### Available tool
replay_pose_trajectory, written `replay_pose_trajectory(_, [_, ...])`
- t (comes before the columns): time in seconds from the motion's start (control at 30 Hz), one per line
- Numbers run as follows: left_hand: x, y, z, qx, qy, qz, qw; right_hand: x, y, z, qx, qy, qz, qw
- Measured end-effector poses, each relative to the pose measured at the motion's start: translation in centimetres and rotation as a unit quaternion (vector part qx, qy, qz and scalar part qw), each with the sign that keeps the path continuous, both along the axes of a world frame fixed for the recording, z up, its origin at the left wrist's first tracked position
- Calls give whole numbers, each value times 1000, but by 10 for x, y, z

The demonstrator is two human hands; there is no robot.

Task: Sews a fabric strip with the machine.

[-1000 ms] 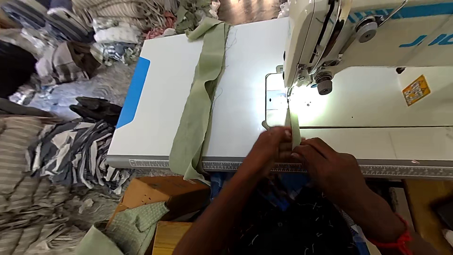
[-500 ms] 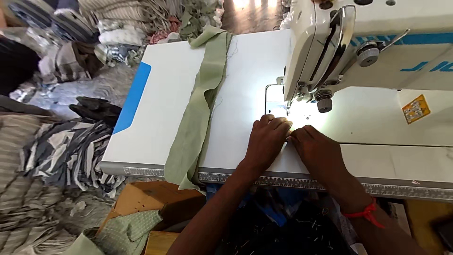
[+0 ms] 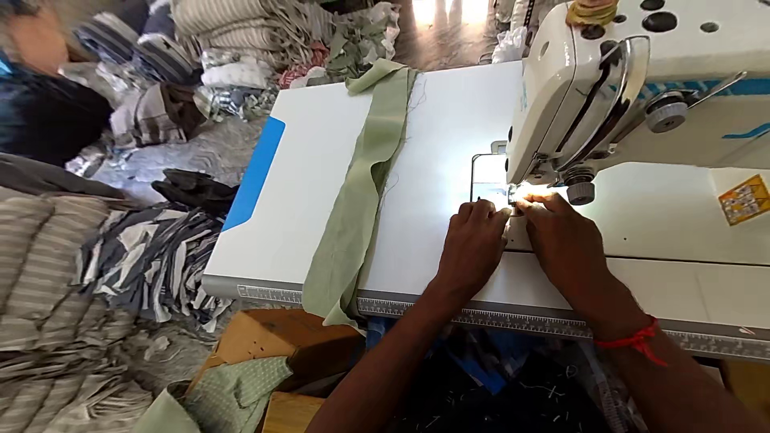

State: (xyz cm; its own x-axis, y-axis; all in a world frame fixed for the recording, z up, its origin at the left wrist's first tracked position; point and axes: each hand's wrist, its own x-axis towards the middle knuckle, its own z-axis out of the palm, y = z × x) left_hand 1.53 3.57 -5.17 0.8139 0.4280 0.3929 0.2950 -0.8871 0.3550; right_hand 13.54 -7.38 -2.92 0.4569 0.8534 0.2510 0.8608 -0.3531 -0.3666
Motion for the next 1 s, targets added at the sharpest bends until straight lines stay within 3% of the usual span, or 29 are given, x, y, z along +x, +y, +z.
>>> replay_pose_trajectory(0.43, [-1, -1, 0, 15, -3, -1, 1000, 30, 5, 0, 56, 40, -4, 998])
replay_pose_trajectory(0.6, [0, 0, -1, 21, 8, 1, 1000, 62, 3, -15, 6, -39, 137, 990])
replay_pose_trajectory(0.7, [0, 0, -1, 21, 15, 6, 1000, 56, -10, -6, -1, -85, 172, 982])
replay_pose_trajectory(0.87, [-1, -4, 1, 22, 4, 2, 1000, 19, -15, 1, -36, -44, 94, 994])
replay_pose_trajectory(1.0, [1, -12, 2, 68, -5, -32, 997, 15, -14, -13, 6, -24, 61, 998])
